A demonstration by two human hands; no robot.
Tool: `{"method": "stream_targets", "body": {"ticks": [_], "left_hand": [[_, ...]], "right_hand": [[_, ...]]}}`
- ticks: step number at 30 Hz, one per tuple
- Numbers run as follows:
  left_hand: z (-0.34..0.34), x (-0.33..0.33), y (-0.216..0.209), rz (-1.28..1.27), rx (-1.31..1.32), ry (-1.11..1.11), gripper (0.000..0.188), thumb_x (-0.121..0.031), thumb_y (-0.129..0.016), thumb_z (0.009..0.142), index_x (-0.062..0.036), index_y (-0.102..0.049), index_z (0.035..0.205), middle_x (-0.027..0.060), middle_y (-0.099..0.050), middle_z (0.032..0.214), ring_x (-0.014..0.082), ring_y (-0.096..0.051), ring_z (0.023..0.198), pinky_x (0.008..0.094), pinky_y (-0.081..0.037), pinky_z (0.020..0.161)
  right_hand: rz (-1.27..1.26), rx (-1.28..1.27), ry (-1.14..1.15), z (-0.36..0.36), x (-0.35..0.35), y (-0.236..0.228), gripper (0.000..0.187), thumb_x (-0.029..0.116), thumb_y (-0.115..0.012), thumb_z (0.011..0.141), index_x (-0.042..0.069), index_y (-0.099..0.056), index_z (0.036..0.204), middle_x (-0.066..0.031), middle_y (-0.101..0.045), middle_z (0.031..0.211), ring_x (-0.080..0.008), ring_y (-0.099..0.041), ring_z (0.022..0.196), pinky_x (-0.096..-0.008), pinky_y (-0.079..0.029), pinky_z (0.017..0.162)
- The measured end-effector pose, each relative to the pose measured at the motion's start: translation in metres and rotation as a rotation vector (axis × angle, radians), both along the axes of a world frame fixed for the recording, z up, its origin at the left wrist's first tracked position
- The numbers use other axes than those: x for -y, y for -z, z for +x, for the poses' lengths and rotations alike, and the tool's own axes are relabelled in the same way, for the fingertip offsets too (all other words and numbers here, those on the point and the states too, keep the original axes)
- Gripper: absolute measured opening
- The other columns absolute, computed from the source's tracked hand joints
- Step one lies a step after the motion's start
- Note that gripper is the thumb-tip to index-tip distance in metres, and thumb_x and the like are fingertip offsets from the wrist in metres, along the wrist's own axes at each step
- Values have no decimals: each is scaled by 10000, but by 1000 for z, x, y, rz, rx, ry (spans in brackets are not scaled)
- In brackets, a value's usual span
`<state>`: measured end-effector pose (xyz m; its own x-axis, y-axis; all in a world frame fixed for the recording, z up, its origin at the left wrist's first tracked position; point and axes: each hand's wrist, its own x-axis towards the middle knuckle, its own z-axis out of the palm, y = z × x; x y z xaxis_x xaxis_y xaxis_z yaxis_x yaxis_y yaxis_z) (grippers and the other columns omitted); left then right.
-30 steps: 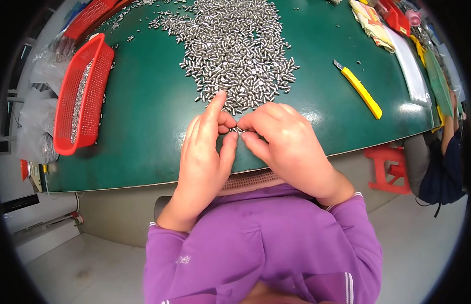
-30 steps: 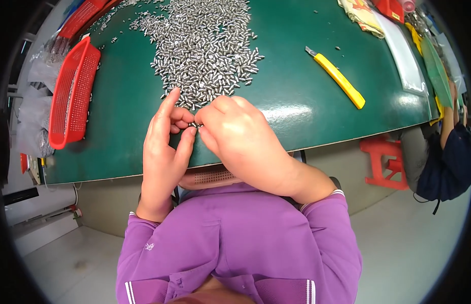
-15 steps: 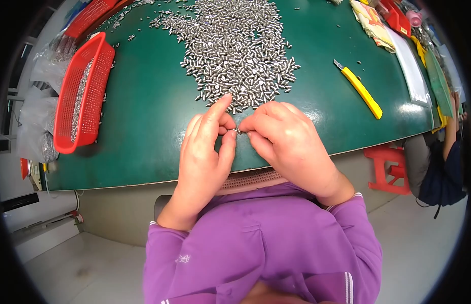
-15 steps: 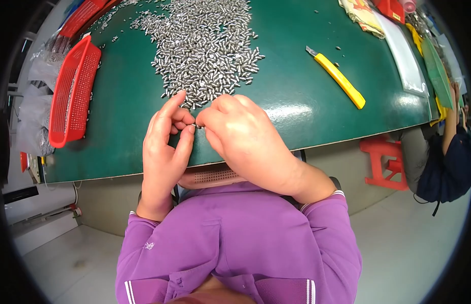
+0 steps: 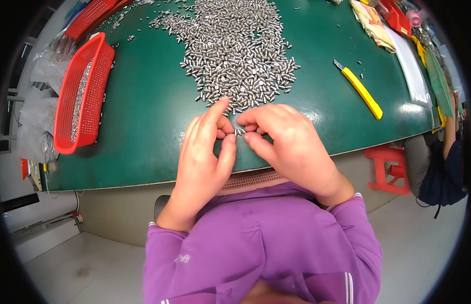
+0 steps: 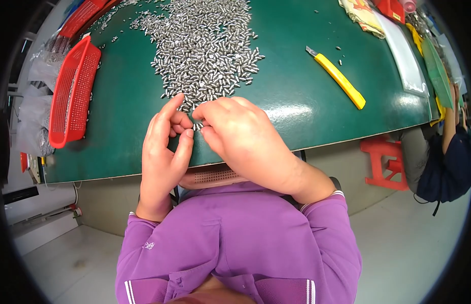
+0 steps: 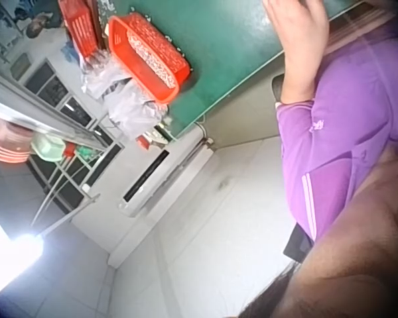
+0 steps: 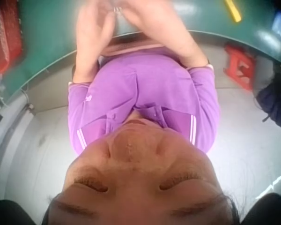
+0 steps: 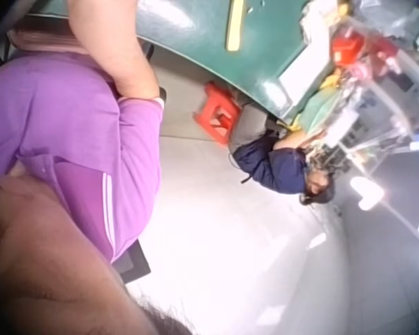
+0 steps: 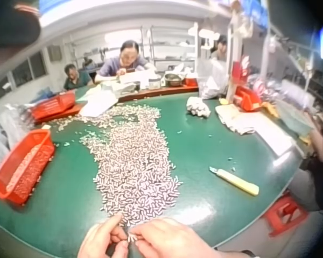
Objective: Manually inspecting and sorting small metallic components at a workbench in a manufacturing setting.
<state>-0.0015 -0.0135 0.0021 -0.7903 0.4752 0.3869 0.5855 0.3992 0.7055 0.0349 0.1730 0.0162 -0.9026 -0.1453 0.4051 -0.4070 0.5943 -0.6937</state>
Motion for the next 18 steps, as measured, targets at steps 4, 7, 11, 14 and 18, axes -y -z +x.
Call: {"method": "stream_targets", "body": {"ticks": [4, 7, 11, 14, 18], "left_hand": [[-1, -1, 1, -3, 12, -20, 630, 90, -673, 832, -9, -504, 1431, 75, -621, 921, 228, -585, 846, 367, -504, 804], [-1, -1, 1, -3, 18, -27, 630, 90, -679, 828, -9, -508, 1426, 72, -626, 911, 224, -588, 840, 366, -505, 801], [-2, -2, 1, -8, 8, -33, 633, 87, -685, 824, -10, -509, 1423, 68, -633, 901, 221, -589, 842, 367, -507, 799], [-2, -2, 2, 8, 37, -25, 634, 84, -688, 822, -15, -510, 1423, 64, -633, 896, 219, -590, 844, 366, -509, 796], [-1, -1, 0, 8, 40, -20, 625, 83, -684, 824, -24, -520, 1417, 63, -633, 893, 219, -590, 844, 364, -512, 793]], "right_hand": [[13, -3, 18, -3, 0, 2, 129, 65, -683, 863, 9, -671, 979, -137, -702, 943, -348, -663, 912, -443, -527, 842], [42, -14, 13, -4, 2, 0, 98, 81, -680, 873, 14, -677, 944, -135, -693, 911, -344, -657, 894, -451, -522, 826], [63, 1, -12, -4, 3, -1, 95, 87, -683, 872, 16, -676, 934, -133, -680, 882, -341, -647, 873, -459, -513, 810], [58, 17, -2, -4, 4, 0, 97, 93, -690, 866, 15, -668, 919, -129, -668, 862, -342, -637, 861, -459, -506, 803], [59, 11, -7, -3, 5, 1, 103, 93, -702, 850, 21, -650, 902, -125, -663, 869, -339, -632, 870, -452, -505, 801]]}}
